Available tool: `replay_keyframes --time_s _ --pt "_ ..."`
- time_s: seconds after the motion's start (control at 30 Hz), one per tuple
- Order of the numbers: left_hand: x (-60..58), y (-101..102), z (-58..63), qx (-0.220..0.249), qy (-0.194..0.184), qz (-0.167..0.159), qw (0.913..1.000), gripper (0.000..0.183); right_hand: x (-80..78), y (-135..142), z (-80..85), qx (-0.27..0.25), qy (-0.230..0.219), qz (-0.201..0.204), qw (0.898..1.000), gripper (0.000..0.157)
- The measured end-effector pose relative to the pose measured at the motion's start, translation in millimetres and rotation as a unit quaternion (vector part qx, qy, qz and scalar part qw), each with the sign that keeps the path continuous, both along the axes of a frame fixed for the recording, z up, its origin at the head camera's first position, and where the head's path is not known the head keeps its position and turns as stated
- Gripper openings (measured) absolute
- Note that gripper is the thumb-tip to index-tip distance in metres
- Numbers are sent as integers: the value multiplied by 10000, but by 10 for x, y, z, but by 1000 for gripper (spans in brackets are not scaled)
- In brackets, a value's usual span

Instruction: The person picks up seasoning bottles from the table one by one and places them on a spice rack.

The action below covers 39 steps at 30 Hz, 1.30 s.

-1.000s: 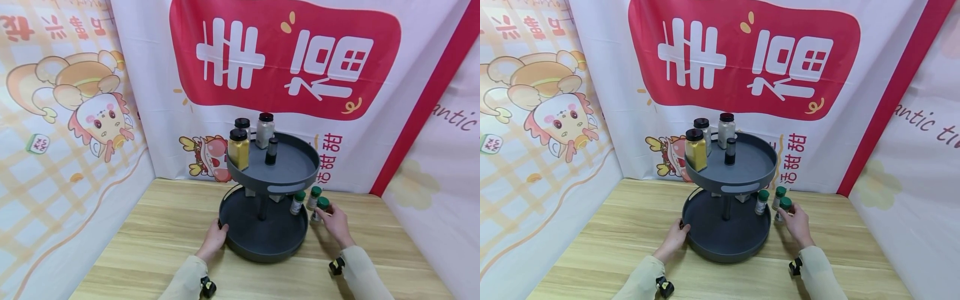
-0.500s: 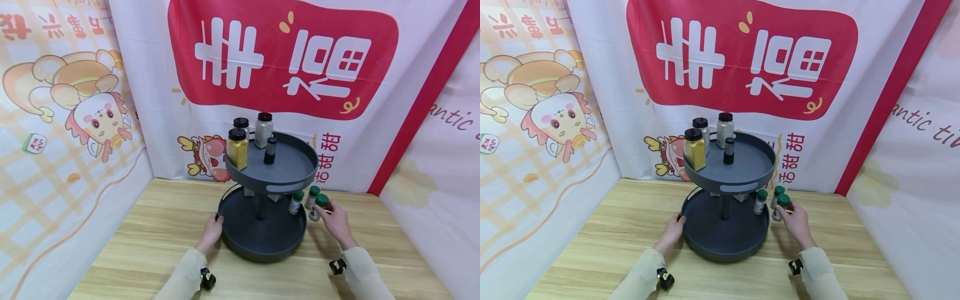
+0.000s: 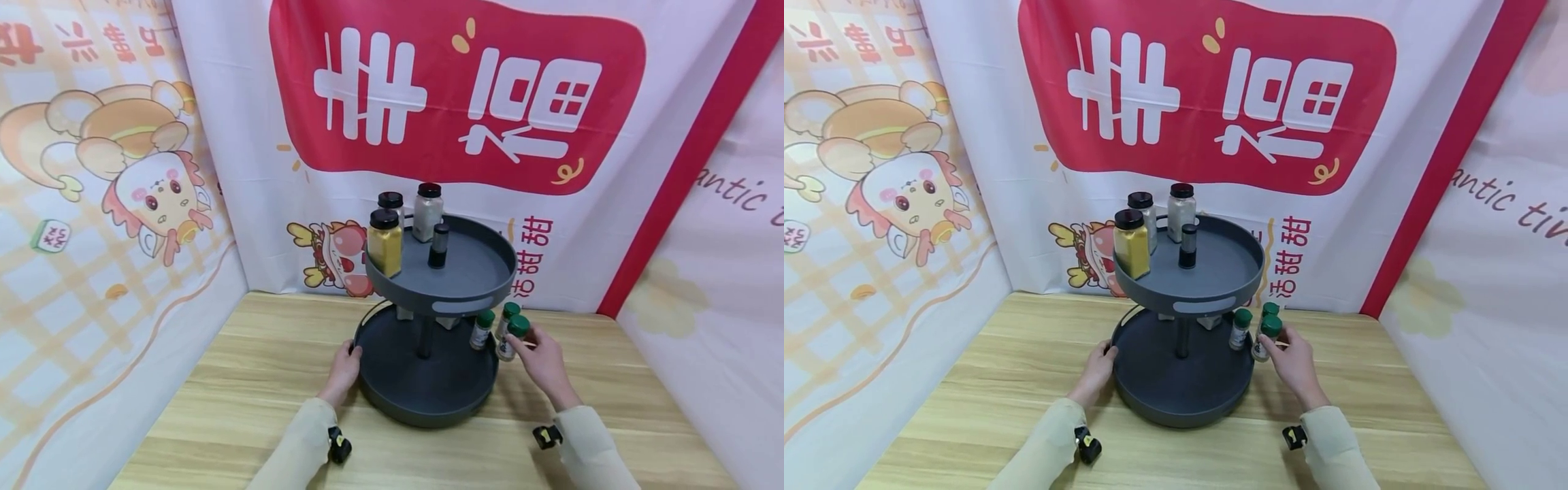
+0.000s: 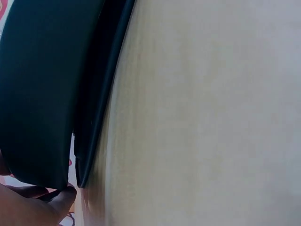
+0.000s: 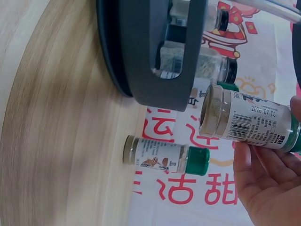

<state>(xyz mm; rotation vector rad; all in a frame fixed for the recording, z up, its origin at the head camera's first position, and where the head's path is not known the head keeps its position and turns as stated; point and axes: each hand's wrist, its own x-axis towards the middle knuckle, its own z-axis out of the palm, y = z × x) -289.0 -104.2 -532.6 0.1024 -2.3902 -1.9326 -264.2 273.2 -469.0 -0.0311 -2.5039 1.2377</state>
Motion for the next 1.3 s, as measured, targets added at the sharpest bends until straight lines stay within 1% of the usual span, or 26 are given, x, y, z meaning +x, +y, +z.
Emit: replay_keyframes --time_s 0.27,0.47,0.63,1.0,1.07,1.3 --pt "-71 -17 10 82 -31 70 9999 39 58 -102 45 -5 154 68 9999 34" --pt "-89 -34 2 175 12 -22 9998 37 80 -159 69 -44 114 201 9997 35" --pt "-90 -42 -4 177 26 -86 9998 35 79 -187 68 -66 38 240 9997 40" --pt "-86 -71 5 140 58 -332 9993 35 63 -199 35 -148 -25 341 9993 40" --pt "-77 -72 9 144 101 -388 9991 35 65 -204 33 -181 -43 372 9991 41" --pt "-40 -82 30 31 32 -518 9986 36 44 -206 -16 -203 -93 471 9986 45"
